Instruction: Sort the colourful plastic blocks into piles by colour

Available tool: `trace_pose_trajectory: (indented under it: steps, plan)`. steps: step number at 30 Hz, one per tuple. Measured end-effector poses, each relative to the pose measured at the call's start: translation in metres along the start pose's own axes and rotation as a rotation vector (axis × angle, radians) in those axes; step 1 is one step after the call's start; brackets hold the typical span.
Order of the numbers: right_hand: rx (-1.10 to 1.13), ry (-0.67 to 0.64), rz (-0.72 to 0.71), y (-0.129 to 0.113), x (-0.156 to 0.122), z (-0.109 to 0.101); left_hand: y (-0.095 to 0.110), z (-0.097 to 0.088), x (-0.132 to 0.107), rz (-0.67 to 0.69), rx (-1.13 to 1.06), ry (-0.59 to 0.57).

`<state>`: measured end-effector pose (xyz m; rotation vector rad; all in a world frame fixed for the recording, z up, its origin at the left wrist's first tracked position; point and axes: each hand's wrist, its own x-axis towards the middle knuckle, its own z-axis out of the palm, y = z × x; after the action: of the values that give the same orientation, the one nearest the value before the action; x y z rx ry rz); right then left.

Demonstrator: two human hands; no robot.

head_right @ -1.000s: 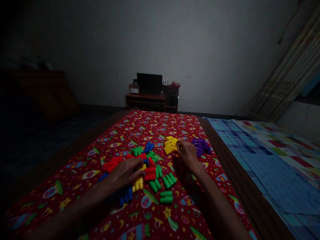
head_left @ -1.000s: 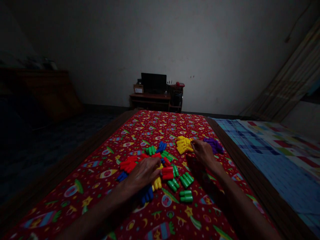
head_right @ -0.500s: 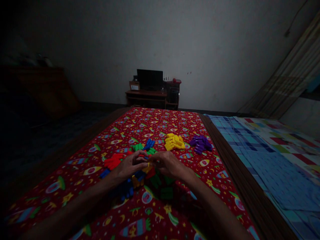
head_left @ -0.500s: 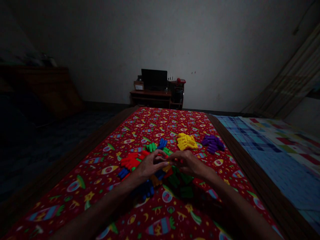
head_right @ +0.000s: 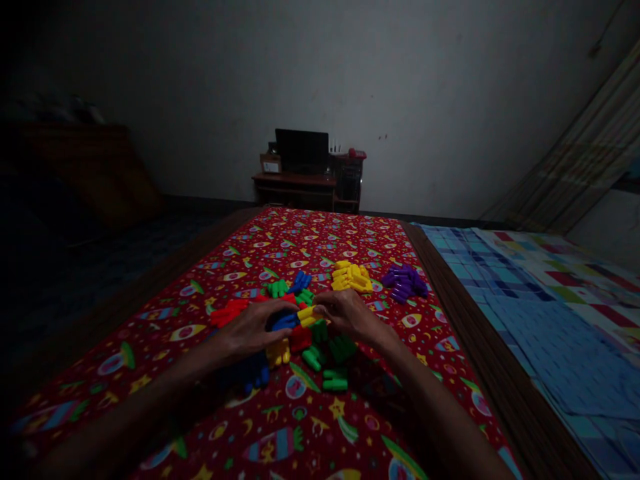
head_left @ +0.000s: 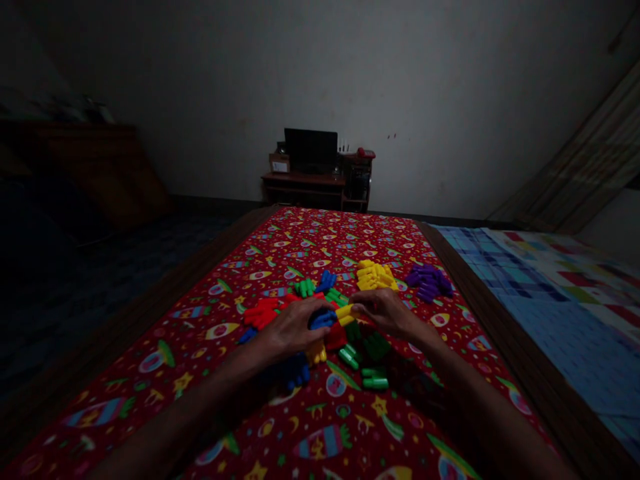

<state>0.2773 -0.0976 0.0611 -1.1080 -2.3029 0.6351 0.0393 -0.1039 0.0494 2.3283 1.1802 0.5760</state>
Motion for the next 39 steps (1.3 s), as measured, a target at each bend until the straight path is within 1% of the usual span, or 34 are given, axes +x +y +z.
trace_pose_trajectory:
  steps: [2, 5, 7, 8, 11, 15, 18, 21, 23, 25, 26, 30, 31, 32, 34, 37, 39]
  plan:
    - [-0.046, 0.113, 0.071, 0.008, 0.001, -0.005, -0.011, -0.007, 0.001, 0.037, 0.107, 0.022]
    - [-0.121, 0.351, 0.214, 0.027, 0.003, -0.013, -0.027, -0.014, 0.001, 0.119, 0.217, 0.082]
    - [-0.180, 0.467, 0.304, 0.040, 0.004, -0.016, -0.030, -0.016, 0.000, 0.163, 0.273, 0.111]
    - [-0.202, 0.500, 0.338, 0.045, 0.005, -0.016, -0.028, -0.016, -0.002, 0.175, 0.292, 0.102]
    - [-0.205, 0.541, 0.379, 0.059, 0.009, -0.014, -0.009, -0.012, -0.011, 0.157, 0.344, -0.027]
    - [-0.146, 0.595, 0.378, 0.072, 0.014, -0.008, 0.017, -0.007, -0.020, 0.056, 0.443, -0.194]
    - [-0.150, 0.636, 0.379, 0.078, 0.015, -0.007, 0.022, -0.004, -0.021, 0.049, 0.443, -0.256]
    - [-0.137, 0.653, 0.349, 0.074, 0.014, -0.010, 0.016, -0.003, -0.019, 0.021, 0.381, -0.252]
    - [-0.086, 0.634, 0.296, 0.064, 0.013, -0.010, 0.011, -0.004, -0.016, -0.009, 0.289, -0.222]
    - [-0.012, 0.561, 0.220, 0.046, 0.012, -0.007, 0.009, -0.006, -0.011, -0.014, 0.165, -0.143]
    - [0.034, 0.489, 0.176, 0.035, 0.012, -0.004, 0.010, -0.007, -0.009, -0.008, 0.101, -0.078]
    - [0.234, 0.091, 0.036, -0.007, 0.010, 0.015, 0.016, -0.013, 0.000, -0.008, -0.080, 0.209]
    - [0.262, 0.032, 0.016, -0.014, 0.009, 0.020, 0.018, -0.014, 0.001, -0.010, -0.107, 0.261]
    - [0.280, 0.004, 0.003, -0.020, 0.009, 0.024, 0.018, -0.015, 0.002, -0.014, -0.132, 0.293]
    - [0.286, 0.011, 0.003, -0.025, 0.008, 0.030, 0.017, -0.014, 0.004, -0.029, -0.182, 0.311]
    - [0.261, 0.038, 0.045, -0.023, 0.009, 0.033, 0.012, -0.011, 0.005, -0.050, -0.250, 0.281]
    - [0.231, 0.034, 0.069, -0.019, 0.011, 0.032, 0.008, -0.009, 0.006, -0.043, -0.271, 0.265]
